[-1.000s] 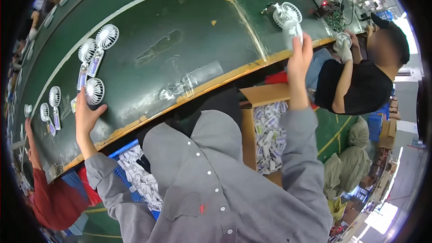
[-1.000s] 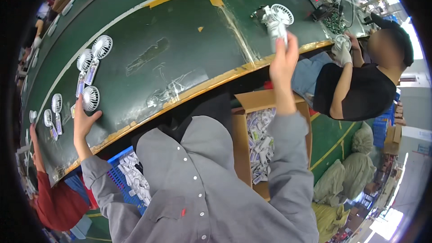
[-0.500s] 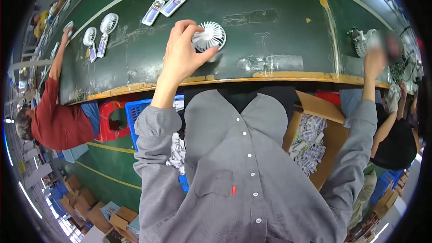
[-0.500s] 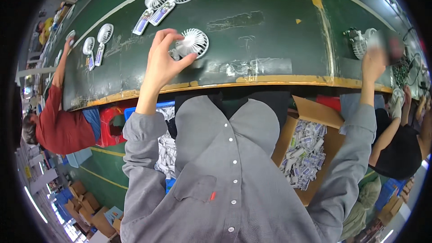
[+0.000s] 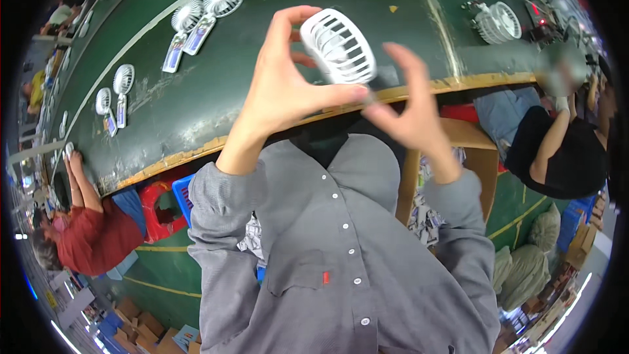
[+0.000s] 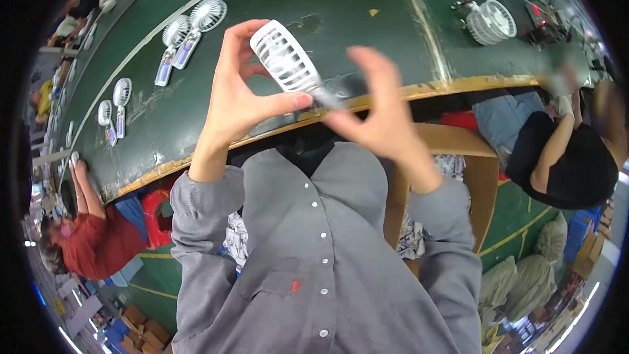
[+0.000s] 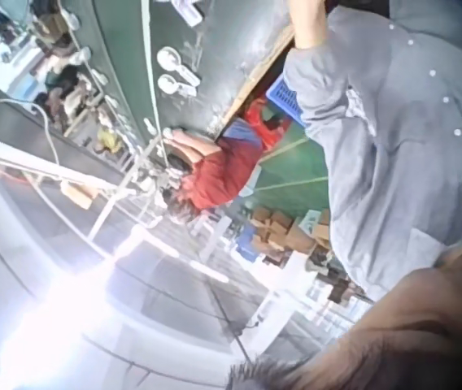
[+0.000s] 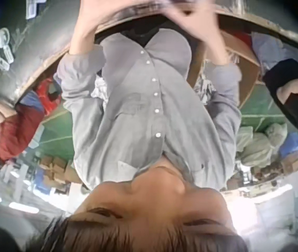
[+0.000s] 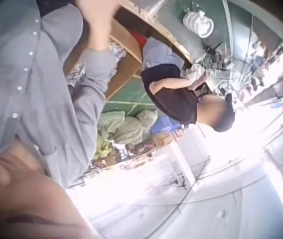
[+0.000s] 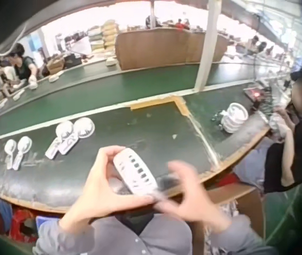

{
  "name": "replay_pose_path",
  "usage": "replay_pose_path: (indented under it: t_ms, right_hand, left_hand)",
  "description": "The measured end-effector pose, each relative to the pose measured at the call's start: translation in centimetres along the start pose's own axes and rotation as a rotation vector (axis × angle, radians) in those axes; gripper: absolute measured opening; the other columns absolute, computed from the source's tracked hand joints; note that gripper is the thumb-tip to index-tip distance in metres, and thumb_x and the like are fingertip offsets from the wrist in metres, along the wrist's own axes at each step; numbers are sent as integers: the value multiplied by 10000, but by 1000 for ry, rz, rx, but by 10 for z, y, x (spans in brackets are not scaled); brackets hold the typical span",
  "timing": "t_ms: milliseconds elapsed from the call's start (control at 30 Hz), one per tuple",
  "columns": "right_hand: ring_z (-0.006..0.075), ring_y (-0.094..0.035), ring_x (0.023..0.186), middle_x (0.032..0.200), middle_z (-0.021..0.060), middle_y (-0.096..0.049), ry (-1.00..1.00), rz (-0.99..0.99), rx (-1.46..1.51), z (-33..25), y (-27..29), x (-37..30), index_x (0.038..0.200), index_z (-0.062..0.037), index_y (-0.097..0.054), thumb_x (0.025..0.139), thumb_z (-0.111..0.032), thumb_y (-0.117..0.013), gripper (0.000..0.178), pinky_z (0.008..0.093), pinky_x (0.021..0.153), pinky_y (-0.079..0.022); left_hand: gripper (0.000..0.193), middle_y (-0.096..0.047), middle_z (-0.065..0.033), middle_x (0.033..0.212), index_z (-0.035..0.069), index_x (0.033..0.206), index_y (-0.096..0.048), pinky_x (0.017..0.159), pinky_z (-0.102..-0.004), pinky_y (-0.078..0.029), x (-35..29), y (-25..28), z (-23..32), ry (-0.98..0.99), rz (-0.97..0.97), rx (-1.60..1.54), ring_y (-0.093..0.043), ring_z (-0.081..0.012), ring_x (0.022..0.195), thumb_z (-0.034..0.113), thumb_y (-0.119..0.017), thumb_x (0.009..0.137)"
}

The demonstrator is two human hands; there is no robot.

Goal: Assembling the internal and external components of handheld electric fans on a factory production line.

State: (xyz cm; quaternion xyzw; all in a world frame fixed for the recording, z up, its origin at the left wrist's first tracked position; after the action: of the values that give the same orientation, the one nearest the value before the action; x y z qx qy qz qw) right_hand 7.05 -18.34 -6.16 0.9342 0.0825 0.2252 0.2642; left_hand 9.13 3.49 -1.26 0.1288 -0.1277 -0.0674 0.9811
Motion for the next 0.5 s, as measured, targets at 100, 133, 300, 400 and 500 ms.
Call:
replay_pose_path:
  t_ms: [100, 133, 300, 400, 500]
  right_hand:
    - [253, -588, 1084, 1160, 136, -605, -243, -125, 535, -16, -27, -8, 1280, 20, -509, 791, -170, -751, 578, 380, 958, -455]
    - [217, -638, 986, 1068, 109, -645, -342, -111, 740, -20, -28, -10, 1240, 31, -535, 825, -148, -725, 490, 358, 897, -495]
    - [167, -631, 682, 849, 99, -632, -578, -347, 1330, -35, -11, -31, 1174, 43, -553, 902, -175, -612, 354, 304, 659, -511]
    - [167, -613, 654, 842, 109, -620, -645, -324, 1512, -36, -5, -44, 1178, 55, -553, 938, -191, -551, 344, 301, 641, -505]
    - [184, -595, 622, 882, 134, -618, -677, -355, 1695, -33, -10, -59, 1235, 68, -501, 958, -275, -522, 441, 339, 645, -503]
  left_hand:
    - [819, -609, -125, 1082, -13, 1186, -461, 776, -297, -520, 13, -23, 26, 9, 34, 89, -630, -159, 942, 255, -924, 565]
    - [801, -627, -128, 1049, -14, 1175, -469, 745, -281, -522, 18, -26, 32, -3, 29, 197, -642, -148, 888, 261, -920, 573]
    - [368, -613, 3, 654, 56, 800, -601, 479, -181, -364, 20, -19, 11, 357, -123, -426, -499, -31, 529, 399, -639, 927]
    - [418, -569, 26, 613, 76, 739, -597, 472, -181, -363, 9, -19, 10, 379, -104, -512, -482, -34, 509, 436, -589, 952]
    - [394, -566, 31, 622, 76, 753, -594, 461, -173, -341, -1, -21, 15, 380, -139, -539, -449, -22, 501, 417, -602, 953]
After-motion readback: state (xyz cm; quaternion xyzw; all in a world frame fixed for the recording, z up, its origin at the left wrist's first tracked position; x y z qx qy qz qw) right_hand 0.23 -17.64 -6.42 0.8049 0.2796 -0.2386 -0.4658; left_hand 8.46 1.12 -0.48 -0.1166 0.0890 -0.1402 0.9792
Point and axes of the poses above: each hand's wrist, its own x-axis towards the middle knuckle, its own y-axis out of the back of the hand, z = x × y, the point moved 2 cm from there along x, towards the middle knuckle
